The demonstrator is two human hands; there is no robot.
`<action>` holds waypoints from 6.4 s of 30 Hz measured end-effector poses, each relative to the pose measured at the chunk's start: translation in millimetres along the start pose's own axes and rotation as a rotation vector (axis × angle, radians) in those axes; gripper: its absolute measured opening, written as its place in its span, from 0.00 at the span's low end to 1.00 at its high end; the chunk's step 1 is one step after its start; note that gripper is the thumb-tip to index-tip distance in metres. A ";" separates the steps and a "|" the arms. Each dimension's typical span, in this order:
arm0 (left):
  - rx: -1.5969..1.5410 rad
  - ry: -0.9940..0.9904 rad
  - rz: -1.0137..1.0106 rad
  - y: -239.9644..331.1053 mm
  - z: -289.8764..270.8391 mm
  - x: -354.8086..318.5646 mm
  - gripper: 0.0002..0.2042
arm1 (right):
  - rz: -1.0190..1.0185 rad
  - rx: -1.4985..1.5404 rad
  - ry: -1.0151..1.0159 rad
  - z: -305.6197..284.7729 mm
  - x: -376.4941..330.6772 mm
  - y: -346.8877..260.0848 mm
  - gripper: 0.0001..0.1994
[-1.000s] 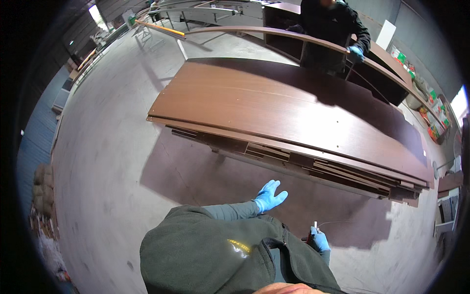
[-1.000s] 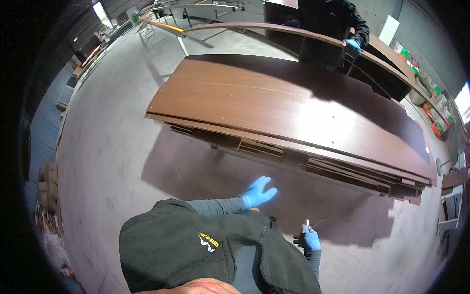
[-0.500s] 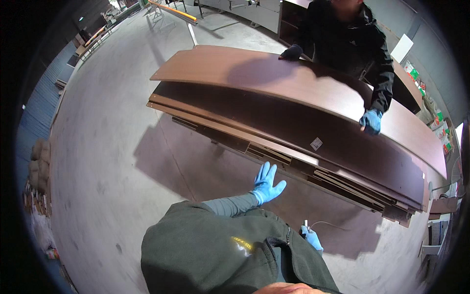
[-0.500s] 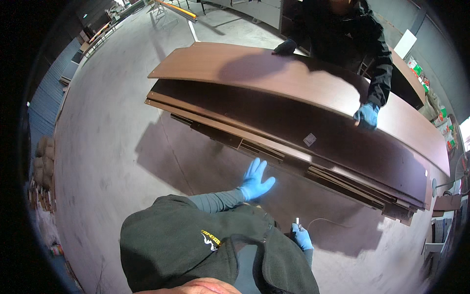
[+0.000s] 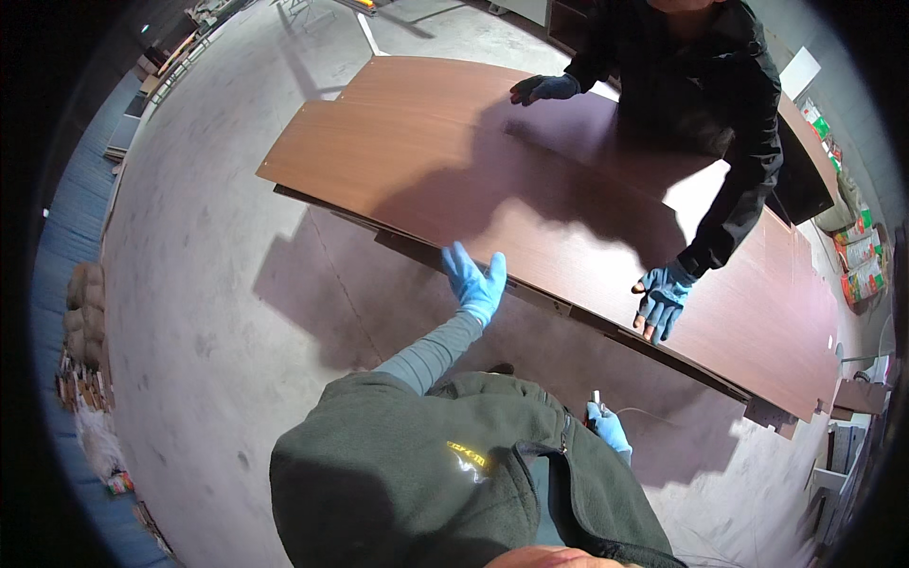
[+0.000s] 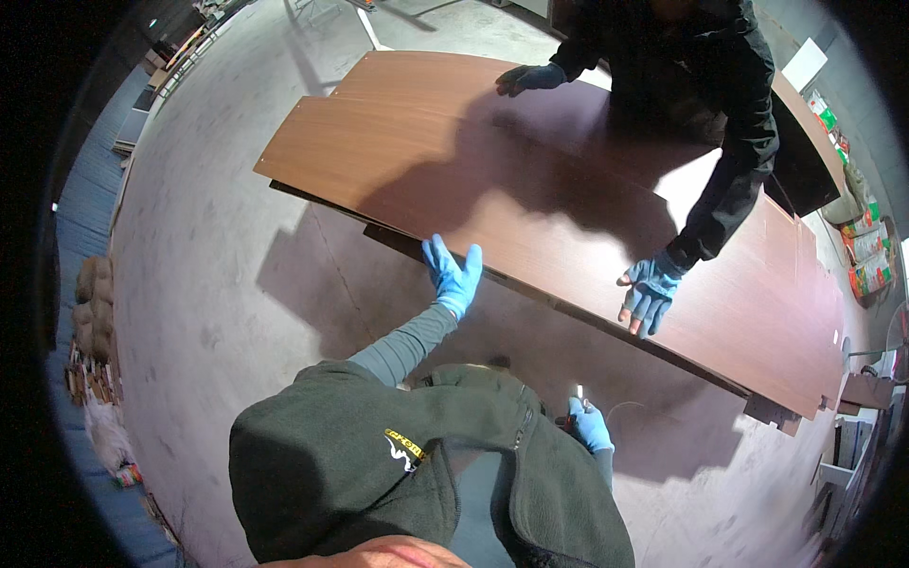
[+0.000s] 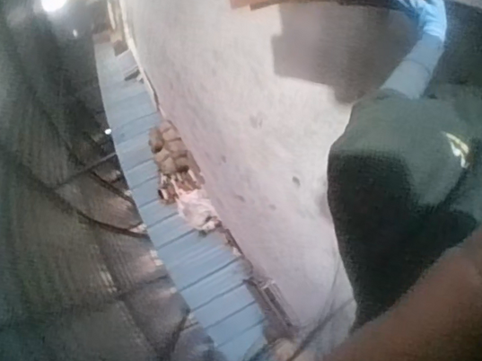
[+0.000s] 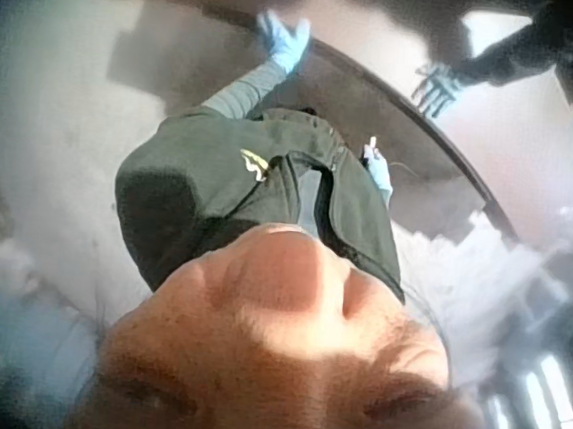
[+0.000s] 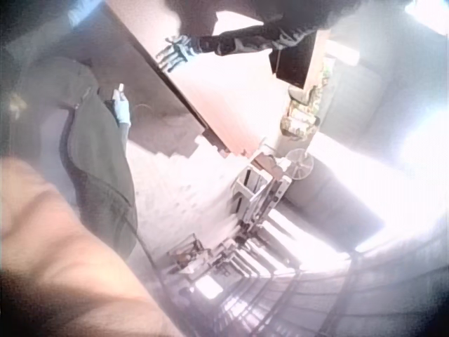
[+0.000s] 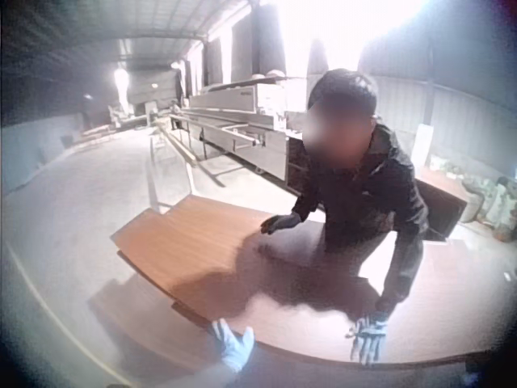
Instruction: The person lifts and positions large wooden panels on a work surface, aligning edges and using a handheld tool to mark or fasten joints. The person repeatedly adjusts panel placement and uses the tool along seams and pre-drilled holes to secure the assembly.
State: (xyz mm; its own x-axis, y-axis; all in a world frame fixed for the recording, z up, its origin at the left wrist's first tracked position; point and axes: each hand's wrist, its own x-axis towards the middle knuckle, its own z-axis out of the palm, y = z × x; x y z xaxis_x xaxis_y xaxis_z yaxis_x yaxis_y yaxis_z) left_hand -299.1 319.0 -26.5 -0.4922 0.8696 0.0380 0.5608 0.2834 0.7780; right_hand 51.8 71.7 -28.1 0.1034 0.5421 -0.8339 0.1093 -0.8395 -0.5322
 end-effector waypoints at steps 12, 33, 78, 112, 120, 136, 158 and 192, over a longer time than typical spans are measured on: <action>-0.529 -0.044 -0.243 22.2 18.3 -6.3 0.56 | -0.014 0.213 0.171 -46.9 -40.2 -21.3 0.22; -0.620 0.262 -0.565 -0.9 61.6 27.1 0.20 | -0.107 0.643 0.383 -355.0 -14.4 23.3 0.14; -0.535 0.187 -0.873 82.5 154.5 -87.0 0.32 | -0.198 0.929 0.411 -655.1 0.0 68.1 0.11; 0.218 0.493 -0.825 208.5 216.6 -161.3 0.50 | -0.391 0.883 0.122 -683.9 -15.3 60.8 0.11; 0.201 0.375 -0.664 273.7 296.8 -265.6 0.59 | -0.256 0.614 -0.030 -772.1 -0.6 84.3 0.12; 0.064 0.259 -0.609 281.0 324.8 -327.9 0.53 | -0.234 0.493 -0.159 -803.0 -9.0 77.3 0.17; 0.513 0.058 0.237 420.5 462.1 -384.2 0.47 | -0.253 0.953 0.303 -985.7 -12.8 166.6 0.12; 0.285 -0.867 1.222 811.7 835.5 -608.7 0.28 | -0.348 0.920 0.294 -1182.3 72.2 179.1 0.15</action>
State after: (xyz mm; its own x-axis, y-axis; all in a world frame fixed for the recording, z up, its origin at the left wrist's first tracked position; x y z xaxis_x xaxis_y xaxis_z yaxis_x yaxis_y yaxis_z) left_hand 1012.0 357.4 57.8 0.8264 0.5539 0.1009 0.4771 -0.7841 0.3970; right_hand 1247.6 3.3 -10.9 0.4621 0.6447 -0.6089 -0.6081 -0.2695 -0.7468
